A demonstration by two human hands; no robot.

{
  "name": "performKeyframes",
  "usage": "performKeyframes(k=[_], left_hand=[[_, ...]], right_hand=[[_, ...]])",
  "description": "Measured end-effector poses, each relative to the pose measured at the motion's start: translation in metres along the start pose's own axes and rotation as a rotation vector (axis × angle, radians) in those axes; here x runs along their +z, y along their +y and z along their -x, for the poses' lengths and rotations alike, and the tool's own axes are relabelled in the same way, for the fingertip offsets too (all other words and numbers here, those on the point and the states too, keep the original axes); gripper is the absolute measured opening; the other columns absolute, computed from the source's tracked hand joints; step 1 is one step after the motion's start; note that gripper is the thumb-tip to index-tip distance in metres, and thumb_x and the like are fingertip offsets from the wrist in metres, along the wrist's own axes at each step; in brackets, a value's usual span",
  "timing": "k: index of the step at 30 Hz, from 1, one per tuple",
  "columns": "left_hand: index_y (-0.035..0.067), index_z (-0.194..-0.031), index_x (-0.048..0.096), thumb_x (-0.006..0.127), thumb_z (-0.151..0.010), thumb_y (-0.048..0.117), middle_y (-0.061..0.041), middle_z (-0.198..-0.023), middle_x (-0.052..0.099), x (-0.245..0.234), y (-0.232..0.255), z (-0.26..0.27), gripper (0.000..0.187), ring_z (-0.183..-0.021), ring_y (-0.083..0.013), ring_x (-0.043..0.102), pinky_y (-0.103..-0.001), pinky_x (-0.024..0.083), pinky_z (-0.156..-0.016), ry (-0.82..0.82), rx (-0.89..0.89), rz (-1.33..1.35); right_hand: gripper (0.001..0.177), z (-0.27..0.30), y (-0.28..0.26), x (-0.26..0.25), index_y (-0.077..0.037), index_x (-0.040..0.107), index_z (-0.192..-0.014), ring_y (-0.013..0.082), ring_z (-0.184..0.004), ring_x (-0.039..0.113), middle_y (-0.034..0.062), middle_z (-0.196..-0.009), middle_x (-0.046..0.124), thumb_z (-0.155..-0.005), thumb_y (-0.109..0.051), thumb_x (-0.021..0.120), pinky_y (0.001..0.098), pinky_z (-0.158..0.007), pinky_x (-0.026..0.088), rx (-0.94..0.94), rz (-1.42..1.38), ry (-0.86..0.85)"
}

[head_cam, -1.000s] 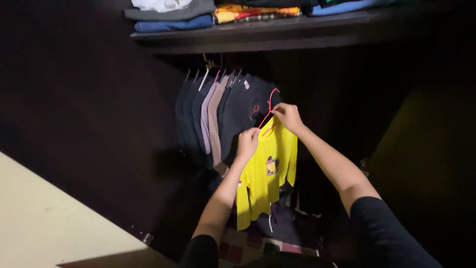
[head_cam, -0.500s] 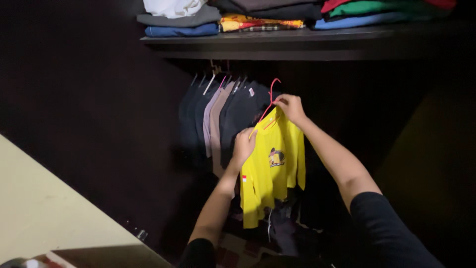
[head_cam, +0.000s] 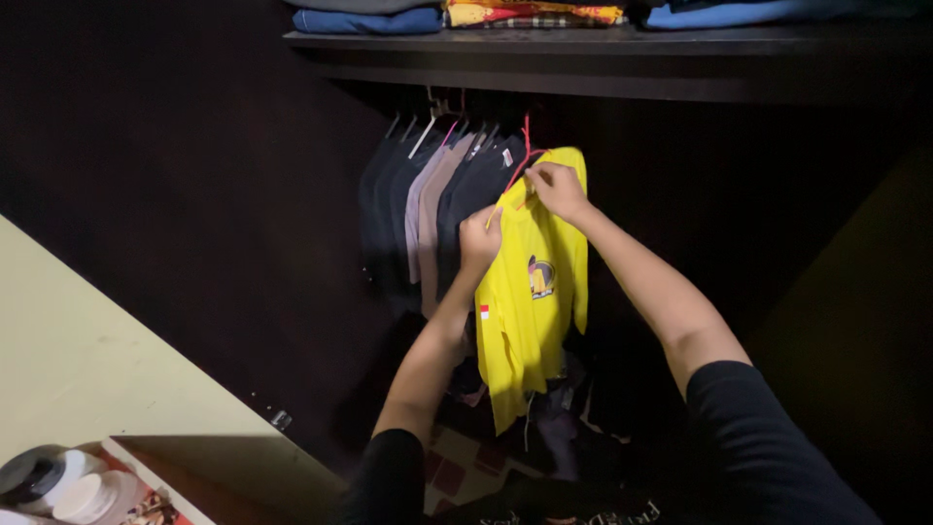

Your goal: The person hangs several shirts on hangers and places them in a wardrobe. They pick up shirts from a bed, place them on hangers, and hang them on a rod inside a dark wardrobe.

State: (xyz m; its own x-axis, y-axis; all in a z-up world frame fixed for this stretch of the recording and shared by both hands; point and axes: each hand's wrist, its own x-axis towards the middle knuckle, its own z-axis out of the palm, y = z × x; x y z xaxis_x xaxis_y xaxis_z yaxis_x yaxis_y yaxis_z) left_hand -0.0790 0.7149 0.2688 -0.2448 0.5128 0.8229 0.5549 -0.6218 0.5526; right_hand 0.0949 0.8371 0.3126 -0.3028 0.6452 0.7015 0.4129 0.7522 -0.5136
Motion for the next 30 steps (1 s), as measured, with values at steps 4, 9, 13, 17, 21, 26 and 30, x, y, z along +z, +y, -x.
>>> performKeyframes(k=[4,9,13,17,21,26,30], left_hand=[[-0.003,-0.105,0.072,0.064,-0.099,0.016,-0.026,-0.090,0.071,0.003,-0.007,-0.011,0.021,-0.089,-0.0397,0.074,-0.039,0.057,-0.074,0.022,-0.050,0.052],[-0.002,-0.108,0.073,0.065,-0.099,0.016,-0.026,-0.092,0.071,0.003,-0.006,-0.021,0.022,-0.090,-0.0382,0.075,-0.037,0.057,-0.074,0.036,-0.073,0.038],[-0.002,-0.108,0.073,0.064,-0.099,0.016,-0.026,-0.092,0.072,0.000,-0.004,-0.026,0.021,-0.090,-0.0386,0.075,-0.037,0.057,-0.075,0.048,-0.067,0.037],[-0.001,-0.109,0.073,0.064,-0.099,0.015,-0.026,-0.090,0.071,0.000,-0.003,-0.030,0.021,-0.086,-0.0382,0.075,-0.037,0.056,-0.072,0.044,-0.082,0.043],[-0.001,-0.108,0.073,0.064,-0.098,0.015,-0.025,-0.090,0.072,0.001,-0.003,-0.032,0.021,-0.086,-0.0370,0.076,-0.037,0.057,-0.073,0.075,-0.043,0.059],[-0.001,-0.108,0.073,0.065,-0.098,0.016,-0.025,-0.087,0.071,-0.001,-0.005,-0.037,0.021,-0.079,-0.0371,0.075,-0.038,0.056,-0.070,0.079,-0.044,0.030],[-0.001,-0.109,0.073,0.065,-0.099,0.016,-0.026,-0.088,0.069,0.000,-0.005,-0.046,0.022,-0.083,-0.0386,0.073,-0.038,0.056,-0.071,0.078,0.009,0.024]], right_hand=[[0.027,-0.004,-0.021,0.012,0.000,0.072,-0.118,0.0189,-0.080,0.072,0.0124,-0.095,0.076,-0.100,-0.020,0.070,0.0317,-0.075,0.057,-0.027,-0.159,-0.028],[0.044,-0.009,-0.048,0.015,0.004,0.065,-0.126,0.0218,-0.088,0.071,0.0148,-0.110,0.072,-0.094,-0.024,0.077,0.0328,-0.079,0.056,-0.102,-0.125,0.009],[0.052,-0.010,-0.059,0.016,0.006,0.062,-0.129,0.0258,-0.095,0.067,0.0167,-0.113,0.070,-0.092,-0.025,0.082,0.0356,-0.083,0.055,-0.155,-0.047,0.053],[0.056,-0.016,-0.063,0.017,0.005,0.059,-0.131,0.0265,-0.093,0.067,0.0162,-0.114,0.069,-0.090,-0.026,0.080,0.0358,-0.082,0.055,-0.045,-0.078,0.016],[0.056,-0.020,-0.062,0.018,0.005,0.060,-0.131,0.0279,-0.102,0.068,0.0174,-0.116,0.068,-0.090,-0.026,0.082,0.0365,-0.087,0.055,-0.093,-0.059,0.030],[0.055,-0.026,-0.058,0.021,0.004,0.060,-0.131,0.0293,-0.106,0.067,0.0173,-0.119,0.068,-0.090,-0.025,0.082,0.0381,-0.089,0.054,-0.124,-0.075,0.043],[0.055,-0.035,-0.055,0.021,0.002,0.060,-0.132,0.0291,-0.106,0.067,0.0170,-0.119,0.068,-0.091,-0.026,0.081,0.0383,-0.089,0.054,-0.109,-0.069,0.042]])
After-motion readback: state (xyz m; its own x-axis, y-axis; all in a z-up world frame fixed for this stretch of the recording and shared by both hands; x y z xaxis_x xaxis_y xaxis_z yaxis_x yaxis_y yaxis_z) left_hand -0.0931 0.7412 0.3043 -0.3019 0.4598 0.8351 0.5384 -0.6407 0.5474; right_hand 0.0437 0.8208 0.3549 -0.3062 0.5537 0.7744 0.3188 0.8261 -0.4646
